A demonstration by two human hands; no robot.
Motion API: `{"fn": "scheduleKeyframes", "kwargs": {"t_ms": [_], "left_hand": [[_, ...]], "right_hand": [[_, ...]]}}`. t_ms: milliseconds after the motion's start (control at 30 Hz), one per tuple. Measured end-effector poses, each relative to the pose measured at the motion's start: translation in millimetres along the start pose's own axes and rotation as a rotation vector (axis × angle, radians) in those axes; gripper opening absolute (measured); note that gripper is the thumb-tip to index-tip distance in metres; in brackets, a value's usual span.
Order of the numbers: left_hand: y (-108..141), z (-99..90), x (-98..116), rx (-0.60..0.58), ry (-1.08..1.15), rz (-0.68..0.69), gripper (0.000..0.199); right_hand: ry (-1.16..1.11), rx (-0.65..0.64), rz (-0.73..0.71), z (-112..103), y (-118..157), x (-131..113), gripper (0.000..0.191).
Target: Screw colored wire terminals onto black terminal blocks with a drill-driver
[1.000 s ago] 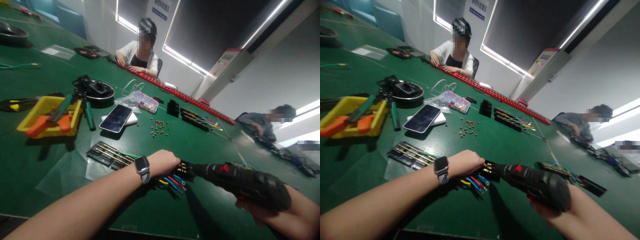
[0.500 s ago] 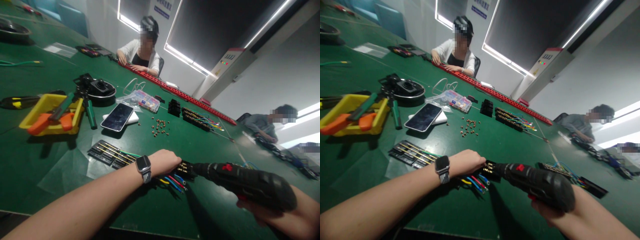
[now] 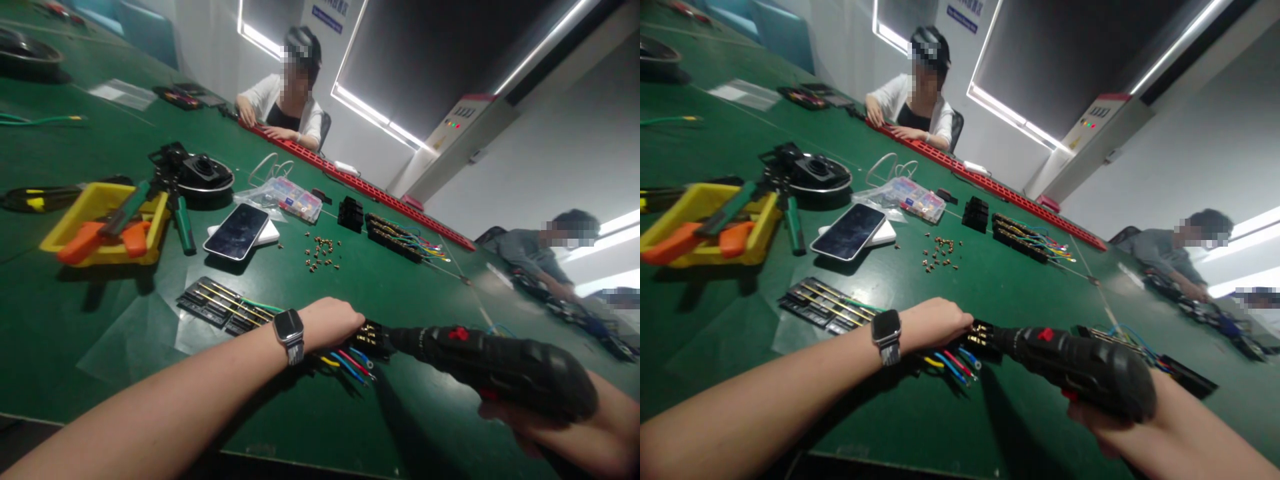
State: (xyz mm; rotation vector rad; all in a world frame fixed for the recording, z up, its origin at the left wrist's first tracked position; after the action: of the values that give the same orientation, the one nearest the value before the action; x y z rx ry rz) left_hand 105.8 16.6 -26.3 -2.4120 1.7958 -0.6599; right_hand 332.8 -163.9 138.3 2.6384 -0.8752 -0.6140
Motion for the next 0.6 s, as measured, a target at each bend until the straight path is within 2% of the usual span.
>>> {"fn": "scheduleKeyframes", "kwargs": {"t_ms": [100, 167, 300, 433, 500, 600], "left_hand": [[0.4, -0.1, -0.2, 0.006, 0.014, 0.0, 0.019], [0.6, -0.5, -0.2, 0.007, 0.029, -0.002, 0.018], [0.7, -0.6, -0.1, 0.005, 0.035, -0.006, 0.017], [0.5, -0.2, 0.2, 0.005, 0.02, -0.005, 0.017], [0.6, -0.2, 0.3, -0.001, 0.018, -0.006, 0.018], [1.1, -0.8, 0.5, -0.009, 0.01, -0.011, 0.017]], "right_hand": [[-0.168, -0.153, 0.119, -0.1, -4.3, 5.3, 0.043], [-0.151, -0.106, 0.095, -3.4, -3.5, 0.2, 0.037], [0.036, -0.037, 0.058, -1.0, 7.2, -19.7, 0.029], [0.003, 0.078, -0.021, 3.9, 21.2, -42.4, 0.022], [-0.024, 0.072, -0.044, 3.5, 23.5, -48.8, 0.023], [-0.035, -0.032, -0.083, -3.3, 16.3, -54.1, 0.033]]}}
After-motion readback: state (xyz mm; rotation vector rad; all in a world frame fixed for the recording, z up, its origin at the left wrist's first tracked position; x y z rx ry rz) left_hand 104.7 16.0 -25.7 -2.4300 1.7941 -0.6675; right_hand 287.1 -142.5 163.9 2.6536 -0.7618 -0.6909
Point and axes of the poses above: each hand's wrist, its own y-axis away from the middle knuckle, its own z-axis out of the palm, x = y × z, the point moved 3 cm from there along -y, towards the middle knuckle, and after that the axes turned 2 degrees about x, right-handed, at the moved point
